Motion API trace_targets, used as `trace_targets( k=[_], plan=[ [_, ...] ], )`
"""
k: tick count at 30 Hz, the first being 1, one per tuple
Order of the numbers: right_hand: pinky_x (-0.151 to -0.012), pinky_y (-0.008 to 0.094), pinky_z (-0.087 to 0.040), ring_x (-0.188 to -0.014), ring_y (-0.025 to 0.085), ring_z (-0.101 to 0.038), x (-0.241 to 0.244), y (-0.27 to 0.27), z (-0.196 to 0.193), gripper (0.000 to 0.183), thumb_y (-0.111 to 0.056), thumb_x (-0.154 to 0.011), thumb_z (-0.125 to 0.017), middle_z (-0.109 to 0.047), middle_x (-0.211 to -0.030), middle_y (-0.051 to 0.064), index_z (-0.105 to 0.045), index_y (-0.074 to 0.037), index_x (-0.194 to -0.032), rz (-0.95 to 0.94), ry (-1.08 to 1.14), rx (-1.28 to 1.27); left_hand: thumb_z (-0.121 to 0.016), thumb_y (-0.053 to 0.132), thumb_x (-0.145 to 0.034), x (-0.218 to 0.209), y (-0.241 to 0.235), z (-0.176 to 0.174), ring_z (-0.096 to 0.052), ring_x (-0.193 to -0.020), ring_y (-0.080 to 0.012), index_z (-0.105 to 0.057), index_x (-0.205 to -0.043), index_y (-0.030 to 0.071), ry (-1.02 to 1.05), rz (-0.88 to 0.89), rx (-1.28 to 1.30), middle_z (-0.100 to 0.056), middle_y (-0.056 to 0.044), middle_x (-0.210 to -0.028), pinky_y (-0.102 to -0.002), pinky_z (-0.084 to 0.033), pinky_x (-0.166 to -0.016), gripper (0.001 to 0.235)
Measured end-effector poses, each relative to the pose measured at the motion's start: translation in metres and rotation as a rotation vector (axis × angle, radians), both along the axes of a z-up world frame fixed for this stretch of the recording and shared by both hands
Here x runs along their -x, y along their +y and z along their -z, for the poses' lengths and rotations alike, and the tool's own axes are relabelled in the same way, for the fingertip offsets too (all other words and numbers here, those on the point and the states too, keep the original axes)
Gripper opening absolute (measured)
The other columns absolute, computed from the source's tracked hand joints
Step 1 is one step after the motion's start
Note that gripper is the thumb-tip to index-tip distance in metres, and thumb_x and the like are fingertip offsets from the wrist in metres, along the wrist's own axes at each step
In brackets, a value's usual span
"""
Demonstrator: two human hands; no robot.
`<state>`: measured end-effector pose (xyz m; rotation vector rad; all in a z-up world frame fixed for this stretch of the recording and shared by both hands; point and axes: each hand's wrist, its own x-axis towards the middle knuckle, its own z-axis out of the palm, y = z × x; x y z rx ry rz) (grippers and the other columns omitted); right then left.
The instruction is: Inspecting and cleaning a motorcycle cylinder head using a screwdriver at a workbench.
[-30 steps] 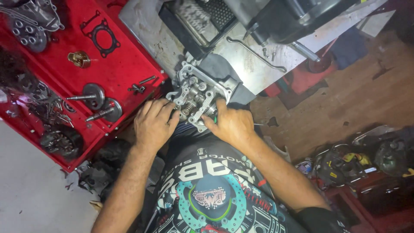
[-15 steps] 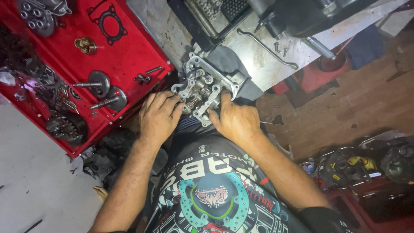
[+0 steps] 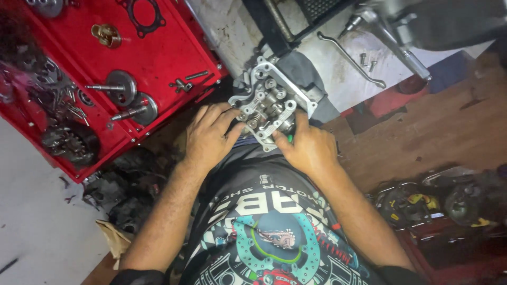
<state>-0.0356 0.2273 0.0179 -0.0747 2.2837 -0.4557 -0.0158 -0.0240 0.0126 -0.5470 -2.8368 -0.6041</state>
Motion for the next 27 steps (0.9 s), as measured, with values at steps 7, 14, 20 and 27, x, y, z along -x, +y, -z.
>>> trace_targets(
  k=[7, 14, 20, 27],
  plan=[
    [-0.091, 0.061, -0.051, -0.102, 0.048, -0.073, -0.003, -0.013, -0.006, 0.074, -0.07, -0.09, -0.051, -0.077, -0.096, 0.02, -0.05, -0.015, -0.138, -0.009, -0.031, -0.189, -0.074, 0.033, -0.094, -0.004, -0.006, 0.023, -0.066, -0.098, -0.0298, -0.074, -0.106, 0.015, -0.018, -0.083, -0.279, -0.064, -0.006, -0.108, -0.039, -0.059, -0.081, 0.021],
    [-0.087, 0.06, -0.053, -0.094, 0.049, -0.073, -0.011, -0.032, -0.01, 0.062, -0.067, -0.087, -0.058, -0.076, -0.084, 0.019, -0.058, -0.011, -0.116, 0.053, 0.075, -0.372, -0.074, 0.034, -0.093, -0.007, -0.018, 0.053, -0.065, -0.106, -0.0318, -0.073, -0.103, 0.018, -0.026, -0.095, -0.511, -0.066, -0.005, -0.116, -0.042, -0.058, -0.088, 0.02],
    [-0.082, 0.061, -0.055, -0.088, 0.044, -0.074, -0.014, -0.039, -0.009, 0.046, -0.052, -0.086, -0.066, -0.074, -0.071, 0.014, -0.055, -0.009, -0.1, 0.153, 0.093, -0.443, -0.075, 0.039, -0.092, -0.004, -0.028, 0.075, -0.066, -0.109, -0.0361, -0.068, -0.112, 0.014, -0.119, -0.105, -0.778, -0.066, -0.01, -0.122, -0.047, -0.056, -0.096, 0.033],
    [-0.08, 0.059, -0.057, -0.087, 0.041, -0.073, -0.031, -0.032, -0.001, 0.041, -0.037, -0.073, -0.081, -0.071, -0.07, 0.013, -0.056, -0.009, -0.09, 0.242, 0.231, -0.484, -0.07, 0.041, -0.095, -0.003, -0.024, 0.1, -0.067, -0.109, -0.0383, -0.066, -0.119, 0.014, -0.133, -0.09, -1.03, -0.066, -0.012, -0.122, -0.048, -0.056, -0.097, 0.036]
  ],
)
